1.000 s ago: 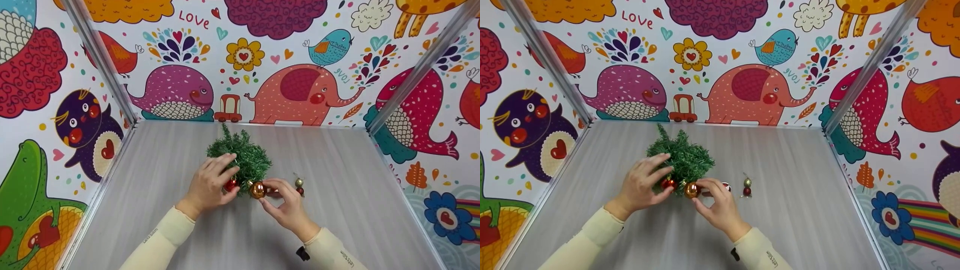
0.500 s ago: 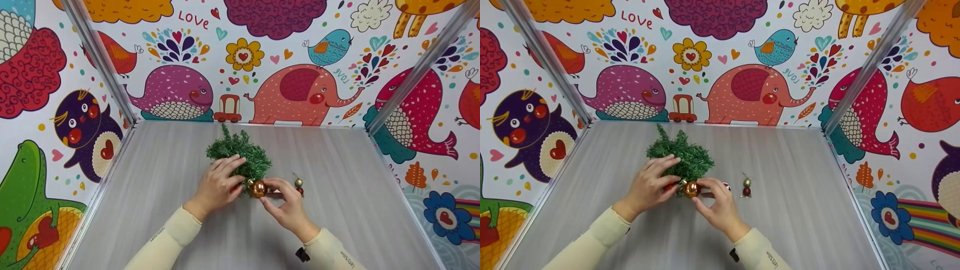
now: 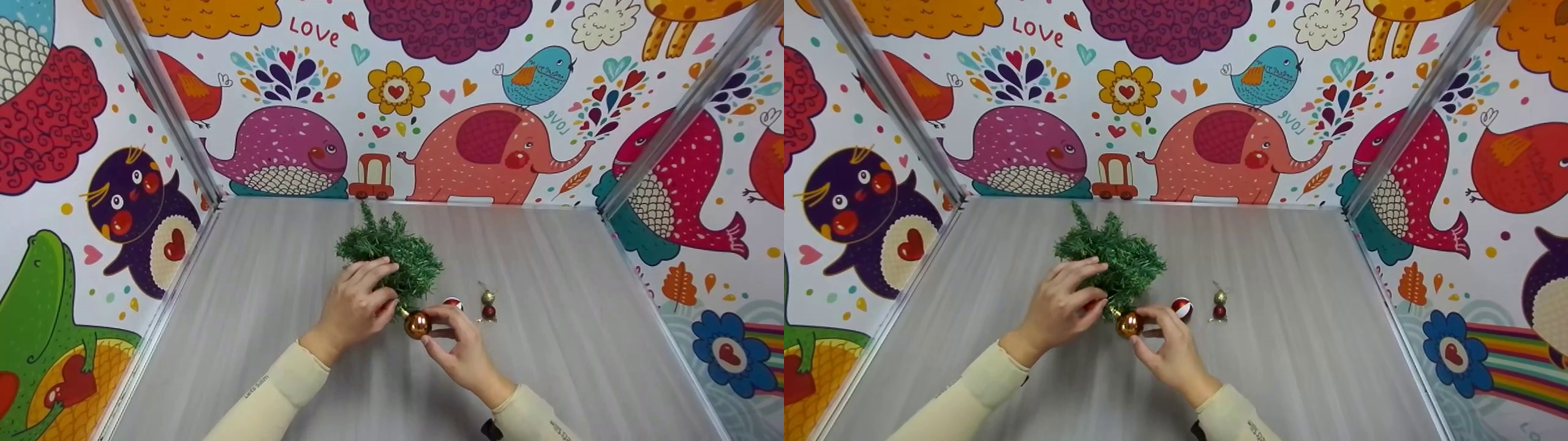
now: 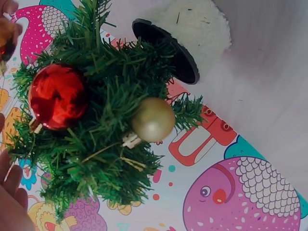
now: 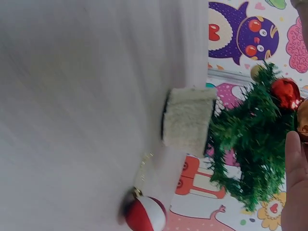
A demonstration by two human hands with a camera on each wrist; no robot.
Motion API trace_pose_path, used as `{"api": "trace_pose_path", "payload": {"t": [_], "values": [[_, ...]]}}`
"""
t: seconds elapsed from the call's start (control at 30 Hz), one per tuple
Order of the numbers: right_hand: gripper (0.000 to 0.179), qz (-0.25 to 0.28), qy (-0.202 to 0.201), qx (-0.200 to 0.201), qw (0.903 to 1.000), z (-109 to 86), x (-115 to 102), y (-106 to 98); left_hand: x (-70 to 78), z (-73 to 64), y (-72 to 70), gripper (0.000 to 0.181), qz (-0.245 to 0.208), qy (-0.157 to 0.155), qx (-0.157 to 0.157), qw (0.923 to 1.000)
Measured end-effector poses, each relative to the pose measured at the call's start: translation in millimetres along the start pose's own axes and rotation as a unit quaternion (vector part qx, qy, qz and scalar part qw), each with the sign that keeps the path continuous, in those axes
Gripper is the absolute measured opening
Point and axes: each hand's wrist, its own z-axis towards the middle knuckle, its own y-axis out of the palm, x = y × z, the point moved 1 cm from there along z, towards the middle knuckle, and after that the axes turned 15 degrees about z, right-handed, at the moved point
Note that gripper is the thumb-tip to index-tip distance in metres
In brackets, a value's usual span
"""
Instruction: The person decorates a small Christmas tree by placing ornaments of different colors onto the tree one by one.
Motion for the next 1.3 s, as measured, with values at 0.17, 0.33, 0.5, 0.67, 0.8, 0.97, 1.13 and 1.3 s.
{"api": "trace_pose_path", "payload": {"t": [0.17, 0.33, 0.5, 0.67, 0.8, 0.97, 1.13, 1.3], "values": [[0.041, 0.003, 0.034, -0.001, 0.9994, -4.3, 5, 4, 2.8, -0.1, 1.7, 0.008, 0.006, 0.006, -0.010, 0.9999], [0.042, 0.000, 0.037, -0.006, 0.9993, -8.3, 19, 2, 5.0, -1.0, 2.7, 0.009, 0.002, 0.009, -0.017, 0.9998], [0.037, -0.049, 0.032, -0.006, 0.9983, -9.5, 34, -5, 6.5, -2.7, 2.8, 0.008, 0.003, 0.007, -0.024, 0.9997], [0.026, -0.085, -0.015, 0.002, 0.9963, 1.4, 32, -6, 6.8, -2.6, 2.6, 0.009, 0.004, 0.003, -0.028, 0.9996], [0.020, -0.111, -0.029, 0.009, 0.9934, 9.9, 29, -3, 8.2, -2.2, 4.3, 0.010, 0.003, 0.001, -0.039, 0.9992], [0.017, -0.130, -0.031, 0.006, 0.9910, 15.4, 29, 3, 10.2, -1.8, 5.9, 0.010, 0.004, 0.003, -0.044, 0.9990], [0.014, -0.132, -0.034, 0.007, 0.9907, 18.9, 30, 9, 10.5, -2.2, 7.5, 0.011, 0.004, 0.004, -0.038, 0.9992], [0.011, -0.124, -0.037, 0.024, 0.9913, 21.7, 31, 13, 11.2, -2.7, 8.2, 0.013, 0.004, 0.007, -0.040, 0.9992]]}}
